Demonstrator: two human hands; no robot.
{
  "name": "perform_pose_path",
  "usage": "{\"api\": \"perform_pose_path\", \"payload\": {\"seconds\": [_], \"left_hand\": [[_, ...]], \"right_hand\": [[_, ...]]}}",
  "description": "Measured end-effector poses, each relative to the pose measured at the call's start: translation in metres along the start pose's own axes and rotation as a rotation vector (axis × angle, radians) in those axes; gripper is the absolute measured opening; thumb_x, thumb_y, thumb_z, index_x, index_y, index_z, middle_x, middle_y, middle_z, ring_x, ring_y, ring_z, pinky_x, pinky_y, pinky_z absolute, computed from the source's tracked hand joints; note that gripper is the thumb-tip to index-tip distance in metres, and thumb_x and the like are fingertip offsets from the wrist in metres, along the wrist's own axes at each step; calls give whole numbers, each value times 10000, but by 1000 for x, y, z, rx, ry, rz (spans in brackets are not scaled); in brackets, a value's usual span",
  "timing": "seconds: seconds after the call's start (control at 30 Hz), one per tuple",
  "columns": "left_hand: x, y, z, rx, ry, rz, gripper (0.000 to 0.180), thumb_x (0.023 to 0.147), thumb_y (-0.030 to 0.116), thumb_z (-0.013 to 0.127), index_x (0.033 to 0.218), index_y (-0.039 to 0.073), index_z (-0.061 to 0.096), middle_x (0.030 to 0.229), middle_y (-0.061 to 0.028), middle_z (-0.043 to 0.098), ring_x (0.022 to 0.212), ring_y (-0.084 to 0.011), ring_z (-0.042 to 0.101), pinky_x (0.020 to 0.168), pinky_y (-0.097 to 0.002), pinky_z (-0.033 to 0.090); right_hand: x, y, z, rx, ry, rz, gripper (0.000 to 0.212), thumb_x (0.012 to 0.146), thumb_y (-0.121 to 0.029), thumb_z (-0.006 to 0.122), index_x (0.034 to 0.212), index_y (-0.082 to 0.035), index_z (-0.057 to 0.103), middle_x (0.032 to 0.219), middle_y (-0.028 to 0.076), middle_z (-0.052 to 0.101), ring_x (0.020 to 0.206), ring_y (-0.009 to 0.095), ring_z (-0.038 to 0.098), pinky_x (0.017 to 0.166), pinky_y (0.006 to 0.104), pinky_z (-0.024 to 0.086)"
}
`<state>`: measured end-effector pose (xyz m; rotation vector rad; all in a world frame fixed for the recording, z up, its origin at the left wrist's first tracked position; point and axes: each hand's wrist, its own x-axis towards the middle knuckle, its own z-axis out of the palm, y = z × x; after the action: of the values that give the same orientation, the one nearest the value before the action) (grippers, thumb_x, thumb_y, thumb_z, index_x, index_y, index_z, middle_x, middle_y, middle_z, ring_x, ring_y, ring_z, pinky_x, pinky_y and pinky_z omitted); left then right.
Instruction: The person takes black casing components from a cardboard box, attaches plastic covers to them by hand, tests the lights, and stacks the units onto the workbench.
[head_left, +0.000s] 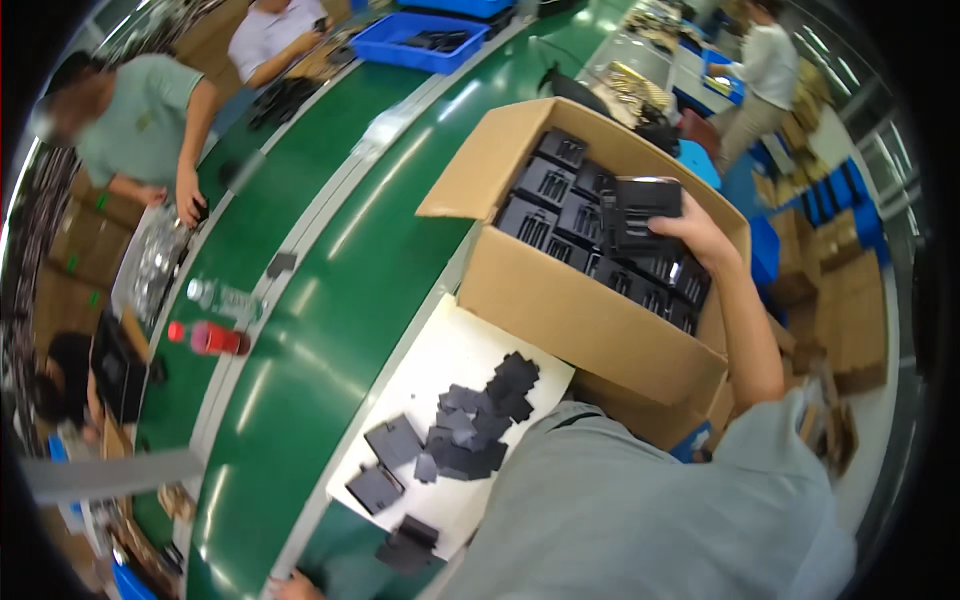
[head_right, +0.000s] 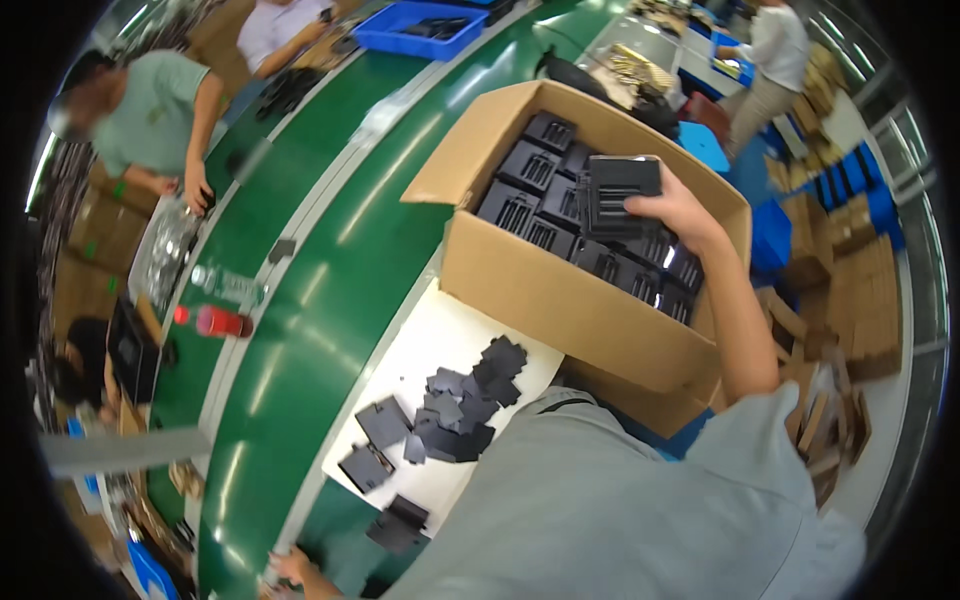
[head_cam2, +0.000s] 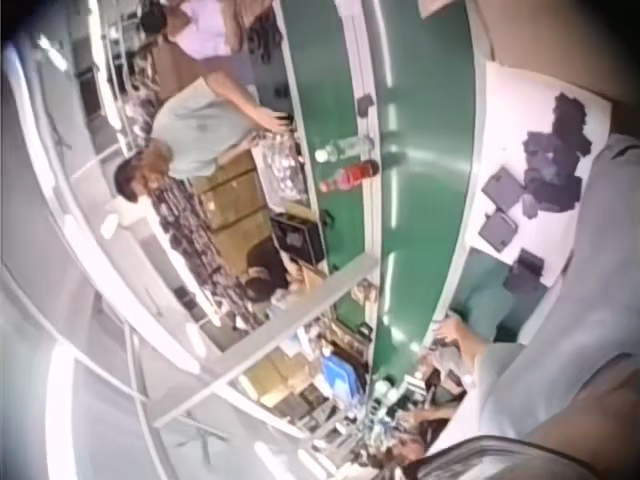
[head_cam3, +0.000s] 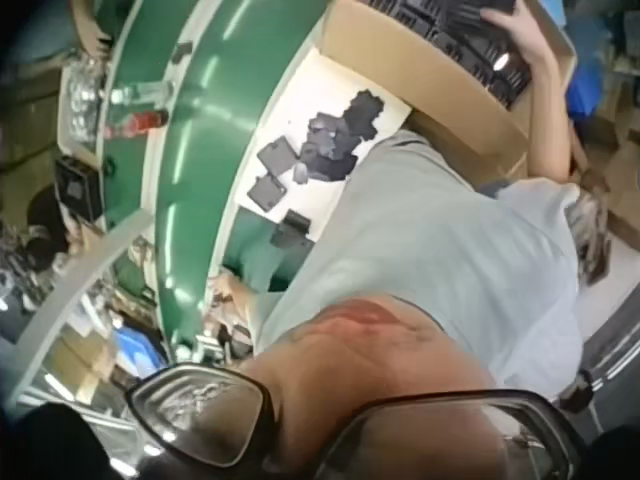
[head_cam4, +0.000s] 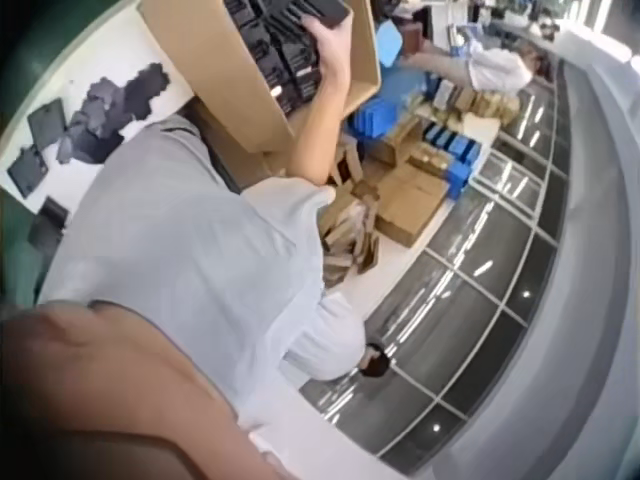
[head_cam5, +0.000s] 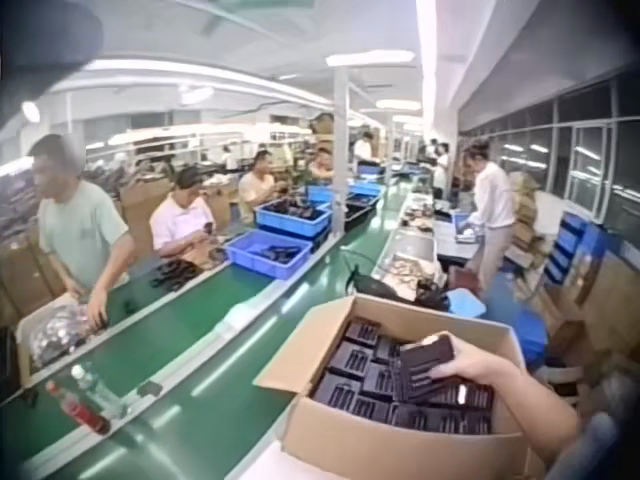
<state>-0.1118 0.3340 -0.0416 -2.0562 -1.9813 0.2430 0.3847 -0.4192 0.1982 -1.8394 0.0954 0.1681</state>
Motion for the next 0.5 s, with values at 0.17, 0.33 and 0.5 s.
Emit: {"api": "perform_pose_path", "payload": {"seconds": [0.17,0.33,0.5], "left_hand": [[5,5,-5,91,-173,72,637,771,451,620,1285,116,450,1307,-140,451,1155,-310,473,910,-482,420],[13,6,-14,273,-426,159,666,752,505,627,1233,58,516,1252,-154,516,1113,-299,530,914,-441,442],[8,9,-9,310,-427,224,550,744,442,640,1107,29,625,1174,-145,588,1065,-245,583,900,-385,471]], "right_hand": [[68,80,-27,-289,-163,206,814,615,-101,734,1309,52,336,1260,190,452,1181,252,428,981,315,345],[81,37,13,-166,-309,245,681,647,-25,708,1251,46,401,1173,137,540,1082,202,518,925,297,418],[94,35,10,41,-453,273,579,695,19,671,1226,-13,442,1135,80,566,1016,155,551,890,301,459]]}}
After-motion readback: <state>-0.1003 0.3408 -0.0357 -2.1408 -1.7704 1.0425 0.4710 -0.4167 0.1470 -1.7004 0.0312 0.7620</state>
